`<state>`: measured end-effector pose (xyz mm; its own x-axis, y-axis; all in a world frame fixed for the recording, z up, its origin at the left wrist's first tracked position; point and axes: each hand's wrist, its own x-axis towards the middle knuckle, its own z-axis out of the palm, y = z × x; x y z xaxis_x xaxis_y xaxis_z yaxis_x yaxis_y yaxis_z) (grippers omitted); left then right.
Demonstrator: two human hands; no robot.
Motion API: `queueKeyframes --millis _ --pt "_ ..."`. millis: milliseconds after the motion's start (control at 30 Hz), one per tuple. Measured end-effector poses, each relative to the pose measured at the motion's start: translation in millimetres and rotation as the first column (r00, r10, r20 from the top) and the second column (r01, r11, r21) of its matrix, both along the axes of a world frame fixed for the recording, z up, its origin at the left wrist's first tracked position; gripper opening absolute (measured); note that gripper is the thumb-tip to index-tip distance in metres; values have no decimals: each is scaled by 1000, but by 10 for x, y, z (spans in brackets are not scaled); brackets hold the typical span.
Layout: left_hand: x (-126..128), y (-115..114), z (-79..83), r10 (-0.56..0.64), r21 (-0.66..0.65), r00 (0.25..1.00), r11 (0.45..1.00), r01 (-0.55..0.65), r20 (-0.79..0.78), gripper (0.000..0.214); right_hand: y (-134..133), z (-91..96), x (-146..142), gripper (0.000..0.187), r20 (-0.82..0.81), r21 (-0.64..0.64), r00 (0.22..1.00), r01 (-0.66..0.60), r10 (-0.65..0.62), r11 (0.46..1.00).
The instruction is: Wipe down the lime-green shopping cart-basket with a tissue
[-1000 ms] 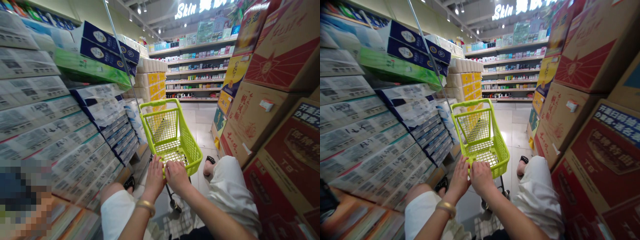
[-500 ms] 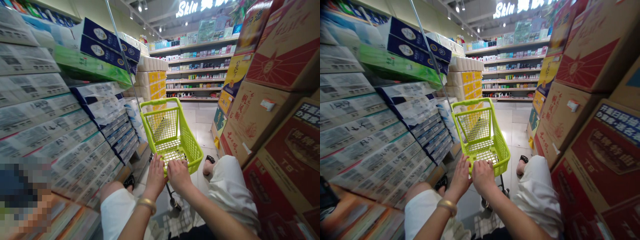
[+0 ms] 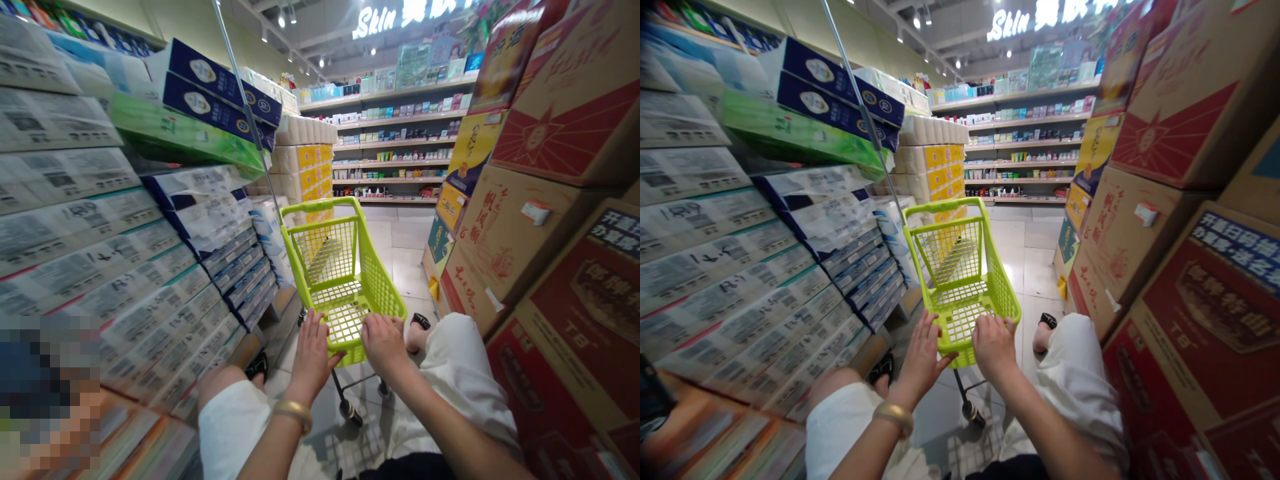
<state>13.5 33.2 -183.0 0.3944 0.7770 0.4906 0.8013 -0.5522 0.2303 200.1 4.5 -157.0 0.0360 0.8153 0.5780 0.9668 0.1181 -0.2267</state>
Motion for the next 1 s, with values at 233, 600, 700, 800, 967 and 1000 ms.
queueKeyframes --millis 233,600,700,800,967,1000 --pt "-56 -27 28 27 4 998 1000 -27 -60 37 -17 2 -654 10 -29 -4 983 -179 179 984" --pt "-70 1 -6 9 15 1000 1000 -9 -5 35 -11 -7 235 14 -8 10 999 50 -50 999" --pt "-58 -3 -11 11 18 1000 1000 -11 -6 36 -17 -19 -80 12 -25 -2 1000 -10 10 1000" --pt "-81 -7 5 7 22 999 1000 -6 -39 34 -29 -27 -445 10 -47 4 992 -113 113 994" --pt "-145 -11 47 17 4 997 1000 -17 -79 36 -42 -21 -384 10 -56 13 985 -161 162 987" --pt "-152 -13 53 16 -2 997 1000 -16 -77 36 -43 -18 -271 10 -57 10 987 -147 147 989"
